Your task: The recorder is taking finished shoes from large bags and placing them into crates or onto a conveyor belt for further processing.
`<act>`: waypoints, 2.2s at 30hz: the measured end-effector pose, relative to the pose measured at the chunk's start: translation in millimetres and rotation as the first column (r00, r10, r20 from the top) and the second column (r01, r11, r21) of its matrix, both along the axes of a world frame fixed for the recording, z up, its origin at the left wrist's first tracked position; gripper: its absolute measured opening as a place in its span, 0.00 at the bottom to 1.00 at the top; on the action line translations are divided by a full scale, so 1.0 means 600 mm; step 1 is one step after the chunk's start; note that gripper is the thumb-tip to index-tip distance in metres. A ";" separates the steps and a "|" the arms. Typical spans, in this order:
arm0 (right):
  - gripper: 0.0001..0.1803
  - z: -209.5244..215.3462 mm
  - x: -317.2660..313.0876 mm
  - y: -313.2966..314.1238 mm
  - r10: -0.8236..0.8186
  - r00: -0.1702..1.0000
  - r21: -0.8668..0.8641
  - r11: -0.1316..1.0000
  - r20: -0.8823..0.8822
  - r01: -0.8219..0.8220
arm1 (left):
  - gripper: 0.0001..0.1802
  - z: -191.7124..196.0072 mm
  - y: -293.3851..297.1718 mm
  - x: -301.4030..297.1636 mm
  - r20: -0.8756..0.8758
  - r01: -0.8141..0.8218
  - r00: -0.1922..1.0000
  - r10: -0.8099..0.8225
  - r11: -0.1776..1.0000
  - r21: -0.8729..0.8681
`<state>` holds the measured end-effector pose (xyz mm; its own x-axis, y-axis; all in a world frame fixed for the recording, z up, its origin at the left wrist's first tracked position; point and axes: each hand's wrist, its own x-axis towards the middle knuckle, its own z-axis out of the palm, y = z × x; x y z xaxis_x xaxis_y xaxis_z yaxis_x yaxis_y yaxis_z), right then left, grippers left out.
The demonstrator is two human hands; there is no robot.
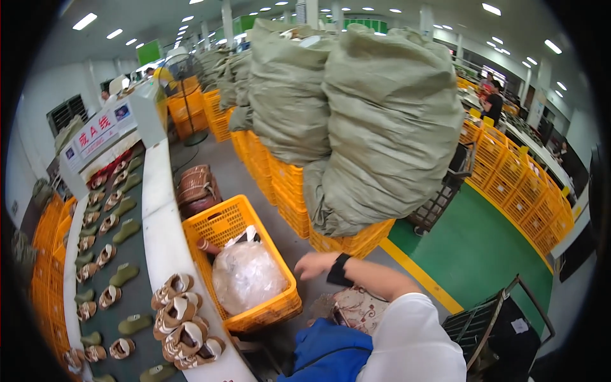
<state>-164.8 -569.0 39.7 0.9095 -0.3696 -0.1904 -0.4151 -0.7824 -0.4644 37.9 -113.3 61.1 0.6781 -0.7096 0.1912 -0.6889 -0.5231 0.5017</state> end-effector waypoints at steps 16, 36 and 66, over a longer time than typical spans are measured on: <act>0.14 0.569 -0.290 -0.380 -0.207 0.414 -0.349 0.289 0.887 0.892 | 0.19 0.082 -0.354 0.004 -0.039 0.426 0.903 -0.428 0.904 -0.043; 0.14 0.557 0.073 -0.749 -0.410 0.637 -0.509 0.386 0.653 0.770 | 0.19 0.048 -0.556 0.137 -0.141 0.387 0.917 -0.372 0.916 0.102; 0.23 0.573 0.189 -0.949 -0.363 0.675 -0.526 0.431 0.642 0.733 | 0.20 0.479 -1.396 0.156 0.642 0.901 0.432 -0.633 0.335 -0.276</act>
